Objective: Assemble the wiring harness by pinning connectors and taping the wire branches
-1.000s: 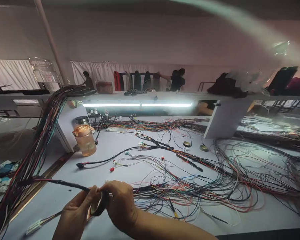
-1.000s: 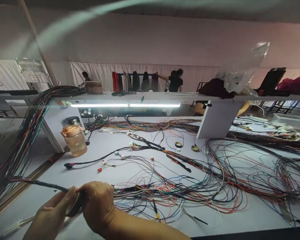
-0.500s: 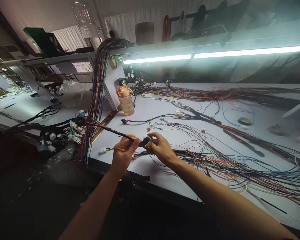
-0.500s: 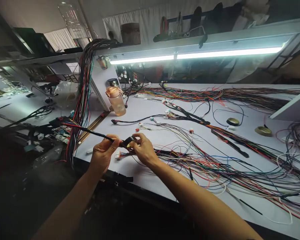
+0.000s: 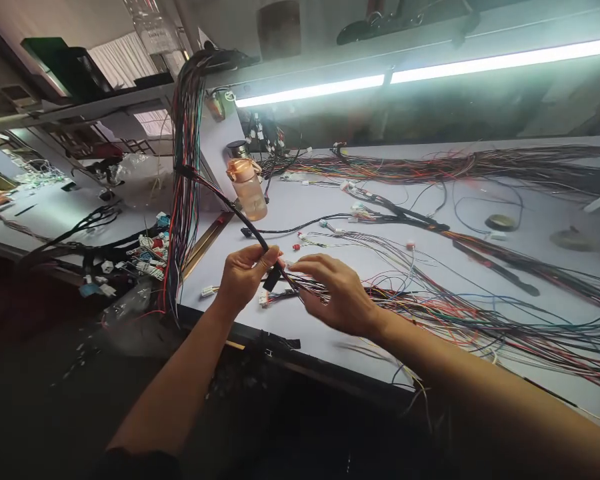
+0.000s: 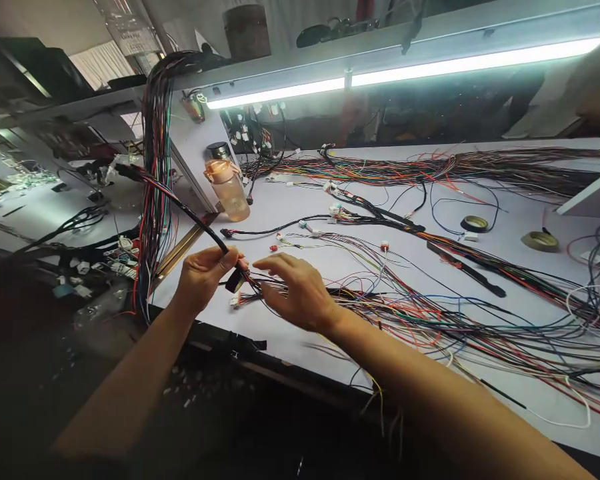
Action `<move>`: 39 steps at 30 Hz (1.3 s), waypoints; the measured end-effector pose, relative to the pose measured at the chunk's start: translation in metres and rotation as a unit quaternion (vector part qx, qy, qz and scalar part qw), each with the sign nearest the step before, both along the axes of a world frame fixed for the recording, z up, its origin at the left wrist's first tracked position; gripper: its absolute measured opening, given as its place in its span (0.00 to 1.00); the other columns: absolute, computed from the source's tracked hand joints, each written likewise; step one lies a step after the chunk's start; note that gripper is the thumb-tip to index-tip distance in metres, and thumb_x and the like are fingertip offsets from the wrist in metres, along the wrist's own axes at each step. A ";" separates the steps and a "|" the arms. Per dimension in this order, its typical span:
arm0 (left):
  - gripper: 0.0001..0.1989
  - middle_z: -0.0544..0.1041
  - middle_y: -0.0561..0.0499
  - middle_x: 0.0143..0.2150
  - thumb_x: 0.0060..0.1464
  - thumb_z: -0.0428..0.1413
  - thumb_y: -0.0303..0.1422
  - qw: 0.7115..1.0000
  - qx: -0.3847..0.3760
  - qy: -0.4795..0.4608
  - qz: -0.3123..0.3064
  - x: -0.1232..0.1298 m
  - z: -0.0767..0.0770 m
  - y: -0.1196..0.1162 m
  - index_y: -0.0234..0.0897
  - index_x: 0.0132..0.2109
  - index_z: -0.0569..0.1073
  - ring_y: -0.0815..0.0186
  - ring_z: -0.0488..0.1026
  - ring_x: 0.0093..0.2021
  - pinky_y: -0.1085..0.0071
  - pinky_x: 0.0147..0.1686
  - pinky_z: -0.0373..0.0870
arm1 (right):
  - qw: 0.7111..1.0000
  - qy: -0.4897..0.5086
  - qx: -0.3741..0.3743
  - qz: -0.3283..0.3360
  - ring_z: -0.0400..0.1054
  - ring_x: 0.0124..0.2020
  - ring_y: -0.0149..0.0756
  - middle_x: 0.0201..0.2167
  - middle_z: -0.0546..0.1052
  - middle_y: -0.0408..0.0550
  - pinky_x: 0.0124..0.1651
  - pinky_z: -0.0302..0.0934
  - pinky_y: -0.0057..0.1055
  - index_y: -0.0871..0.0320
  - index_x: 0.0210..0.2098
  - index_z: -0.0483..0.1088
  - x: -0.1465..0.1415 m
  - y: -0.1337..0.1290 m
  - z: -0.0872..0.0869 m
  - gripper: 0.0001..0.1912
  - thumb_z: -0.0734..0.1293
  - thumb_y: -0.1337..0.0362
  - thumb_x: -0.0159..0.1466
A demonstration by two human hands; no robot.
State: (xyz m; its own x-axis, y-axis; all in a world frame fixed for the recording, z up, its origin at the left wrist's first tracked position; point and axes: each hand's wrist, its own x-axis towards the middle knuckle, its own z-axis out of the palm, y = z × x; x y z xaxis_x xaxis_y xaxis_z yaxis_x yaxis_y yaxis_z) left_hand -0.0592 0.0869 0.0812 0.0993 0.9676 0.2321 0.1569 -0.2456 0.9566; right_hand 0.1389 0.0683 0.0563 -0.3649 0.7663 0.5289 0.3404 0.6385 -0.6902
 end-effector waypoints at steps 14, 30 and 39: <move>0.11 0.78 0.52 0.27 0.49 0.64 0.40 0.980 -0.024 -0.160 0.112 0.017 -0.013 -0.011 0.35 0.31 0.79 0.69 0.73 0.29 0.73 0.34 0.69 | 0.965 0.027 0.181 -0.186 0.70 0.37 0.33 0.39 0.76 0.47 0.39 0.61 0.31 0.56 0.37 0.68 -0.051 -0.002 -0.016 0.01 0.64 0.66 0.66; 0.13 0.79 0.52 0.31 0.46 0.66 0.40 0.976 -0.076 -0.157 0.128 0.002 -0.043 -0.029 0.36 0.35 0.78 0.68 0.75 0.33 0.71 0.40 0.72 | 0.972 0.147 -0.099 -0.154 0.71 0.31 0.31 0.30 0.76 0.42 0.37 0.62 0.28 0.56 0.36 0.69 -0.056 -0.014 -0.023 0.04 0.67 0.63 0.62; 0.08 0.79 0.52 0.33 0.51 0.63 0.37 0.978 0.076 -0.007 0.196 0.005 -0.047 -0.040 0.37 0.35 0.79 0.68 0.75 0.36 0.73 0.42 0.71 | 0.951 0.030 -0.289 -0.101 0.67 0.33 0.31 0.31 0.75 0.42 0.35 0.57 0.26 0.56 0.33 0.71 -0.038 -0.001 -0.007 0.10 0.61 0.60 0.65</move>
